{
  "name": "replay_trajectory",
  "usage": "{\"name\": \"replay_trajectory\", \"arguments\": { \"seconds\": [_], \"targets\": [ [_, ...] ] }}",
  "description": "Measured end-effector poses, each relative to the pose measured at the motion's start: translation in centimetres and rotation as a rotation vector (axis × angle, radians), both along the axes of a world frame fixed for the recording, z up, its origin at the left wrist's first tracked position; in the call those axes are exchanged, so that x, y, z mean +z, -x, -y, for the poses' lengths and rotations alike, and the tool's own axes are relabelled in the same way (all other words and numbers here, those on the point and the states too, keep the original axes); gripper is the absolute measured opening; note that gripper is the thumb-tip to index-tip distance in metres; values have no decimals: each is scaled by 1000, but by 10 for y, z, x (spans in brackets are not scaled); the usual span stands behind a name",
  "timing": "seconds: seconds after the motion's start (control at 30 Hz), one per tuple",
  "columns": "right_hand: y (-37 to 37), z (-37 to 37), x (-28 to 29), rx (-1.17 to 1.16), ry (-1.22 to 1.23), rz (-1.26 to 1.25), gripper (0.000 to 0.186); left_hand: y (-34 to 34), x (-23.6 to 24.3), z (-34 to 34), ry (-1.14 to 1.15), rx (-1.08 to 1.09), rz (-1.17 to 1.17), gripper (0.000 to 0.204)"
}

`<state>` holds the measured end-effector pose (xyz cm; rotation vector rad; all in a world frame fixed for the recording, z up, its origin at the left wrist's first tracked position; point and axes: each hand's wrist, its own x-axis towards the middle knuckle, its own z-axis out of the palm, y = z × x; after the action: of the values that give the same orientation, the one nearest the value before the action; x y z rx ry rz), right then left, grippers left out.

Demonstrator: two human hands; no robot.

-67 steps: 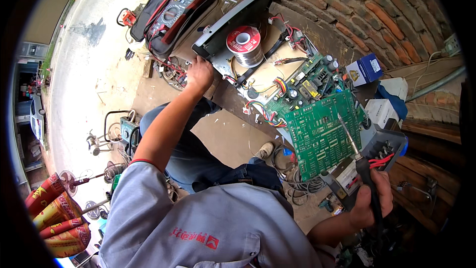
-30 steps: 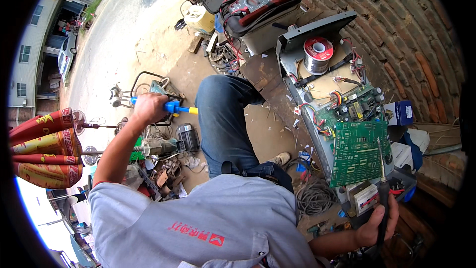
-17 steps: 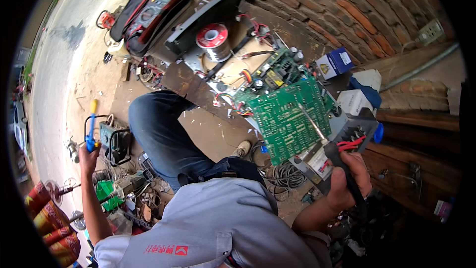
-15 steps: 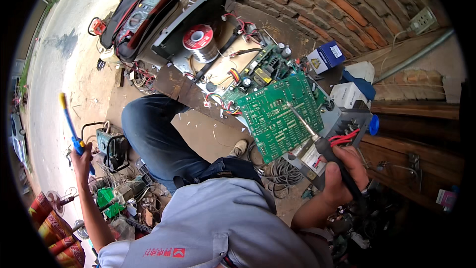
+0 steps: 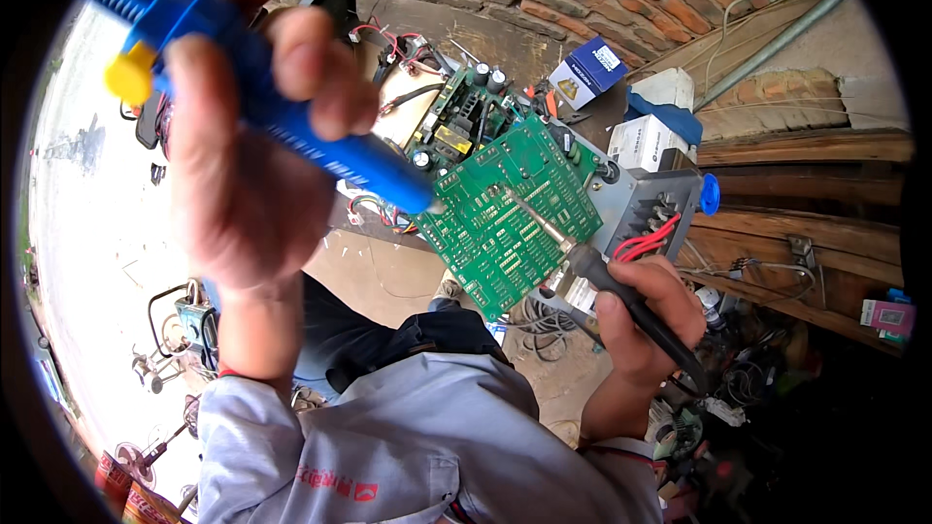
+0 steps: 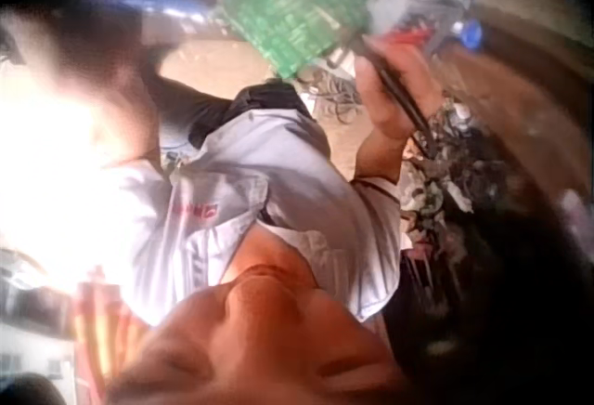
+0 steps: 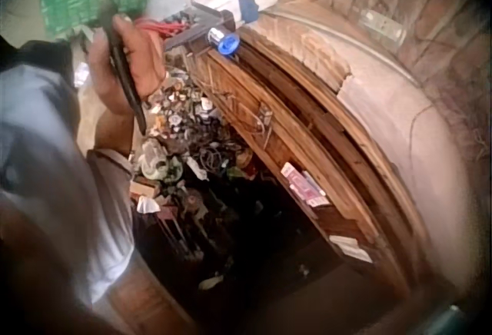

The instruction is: The person uses a soldering iron and solder wire to repair a green circuit board. They apply flux from a blue tube to specific points on the board before soldering. The person works on various components and connection points on the board throughout the clip.

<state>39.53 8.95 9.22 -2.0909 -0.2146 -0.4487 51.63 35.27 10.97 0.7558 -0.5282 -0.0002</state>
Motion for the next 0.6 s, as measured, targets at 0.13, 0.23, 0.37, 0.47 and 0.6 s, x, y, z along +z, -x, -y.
{"name": "replay_trajectory", "arguments": {
  "seconds": [0.13, 0.23, 0.37, 0.47, 0.6],
  "targets": [
    [-2, -1, 3, 15, 7, -11, 26, -18, -13, 25, 180, -20, 30, 52],
    [-3, -3, 5, 19, 7, -44, 27, -20, -10, 28, 126, -16, -113, 56],
    [-3, -3, 4, 20, 34, -61, 27, -25, -20, 30, 144, -35, -159, 63],
    [-5, -3, 5, 22, 50, -68, 27, -28, -23, 29, 151, -49, -170, 67],
    [-5, -4, 4, 29, 62, -67, 27, -30, -28, 28, 127, -28, -184, 67]
  ]
}}
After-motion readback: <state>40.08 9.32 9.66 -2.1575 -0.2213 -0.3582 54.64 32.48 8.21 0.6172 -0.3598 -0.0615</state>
